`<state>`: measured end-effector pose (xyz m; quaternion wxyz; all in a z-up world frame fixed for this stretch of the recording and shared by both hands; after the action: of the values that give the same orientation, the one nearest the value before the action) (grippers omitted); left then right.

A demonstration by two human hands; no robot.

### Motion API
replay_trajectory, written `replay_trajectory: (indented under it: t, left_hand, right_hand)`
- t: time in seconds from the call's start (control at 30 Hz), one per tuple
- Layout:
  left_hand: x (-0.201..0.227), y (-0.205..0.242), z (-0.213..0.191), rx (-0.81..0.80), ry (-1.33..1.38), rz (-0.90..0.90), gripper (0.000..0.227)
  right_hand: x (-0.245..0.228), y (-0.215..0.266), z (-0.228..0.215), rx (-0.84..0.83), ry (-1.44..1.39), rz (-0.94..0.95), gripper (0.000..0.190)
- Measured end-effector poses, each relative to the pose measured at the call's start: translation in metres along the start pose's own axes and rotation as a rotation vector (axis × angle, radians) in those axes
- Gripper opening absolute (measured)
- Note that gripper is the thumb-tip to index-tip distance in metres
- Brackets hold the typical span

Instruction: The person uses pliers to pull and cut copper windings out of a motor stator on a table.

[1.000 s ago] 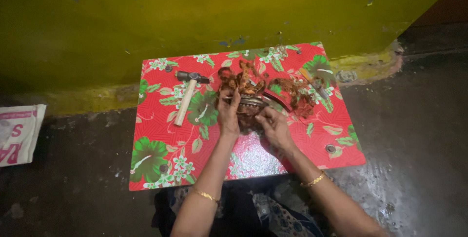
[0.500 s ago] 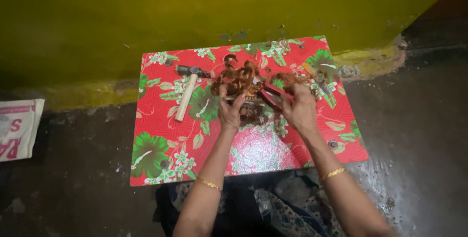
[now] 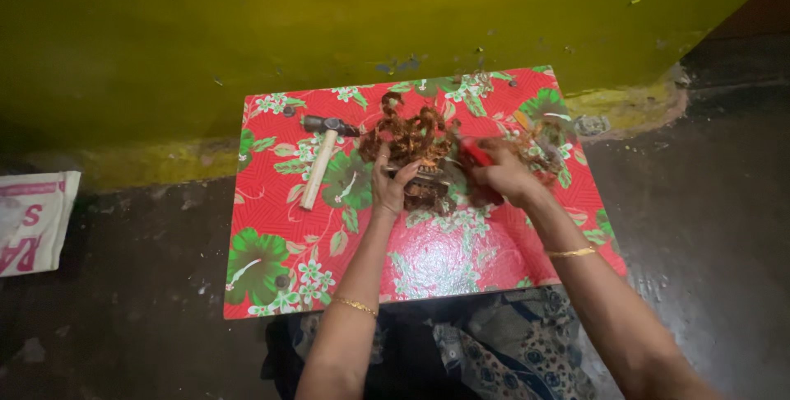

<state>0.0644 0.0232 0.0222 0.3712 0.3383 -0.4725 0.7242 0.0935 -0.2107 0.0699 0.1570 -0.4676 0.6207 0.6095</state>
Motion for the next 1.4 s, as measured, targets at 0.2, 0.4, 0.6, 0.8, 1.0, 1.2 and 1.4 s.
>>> replay_trajectory:
  t: [0.2,0.4,0.6,0.8,1.0,1.2,1.4]
  left_hand:
    - [-0.059,0.004,-0.026,0.086,-0.025,-0.077,0.076]
    - [-0.073,0.009,-0.032,0.169,-0.082,-0.115,0.084]
    - [-0.058,0.008,-0.026,0.133,-0.036,-0.08,0.087]
    - [-0.051,0.005,-0.02,0.121,0.038,-0.084,0.09]
    - [-0.046,0.006,-0.023,0.095,-0.114,-0.037,0.089]
    - [-0.031,0.004,-0.013,0.092,0.041,-0.065,0.086]
    - [-0.048,0.008,-0.023,0.123,-0.044,-0.079,0.078]
  right_hand:
    - [0.029,0.039,-0.023,-0.09,-0.098,-0.289,0.017]
    - [-0.018,0.09,-0.008,0.172,0.571,-0.682,0.046]
    - [-0.001,0.072,-0.005,-0.232,-0.363,-0.279,0.061]
    - [0.005,0.063,0.009,-0.42,-0.489,-0.27,0.052]
    - [0.009,0.062,-0.007,0.0,0.27,-0.348,0.045]
    - [-0.035,0.092,-0.011,0.127,0.418,-0.719,0.054]
    - [-0.037,0.102,-0.012,0.337,0.85,-0.76,0.054]
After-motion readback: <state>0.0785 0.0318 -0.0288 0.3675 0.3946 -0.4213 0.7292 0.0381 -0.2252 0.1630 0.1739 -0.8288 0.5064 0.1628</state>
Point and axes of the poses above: each hand's wrist, its own y-axis away from the middle knuckle, its own z-axis out of the palm, x = y × z, the point moved 6 cm from there along -y, towards the middle knuckle, and after that the axes turned 15 degrees about z, right-handed, at the moved point
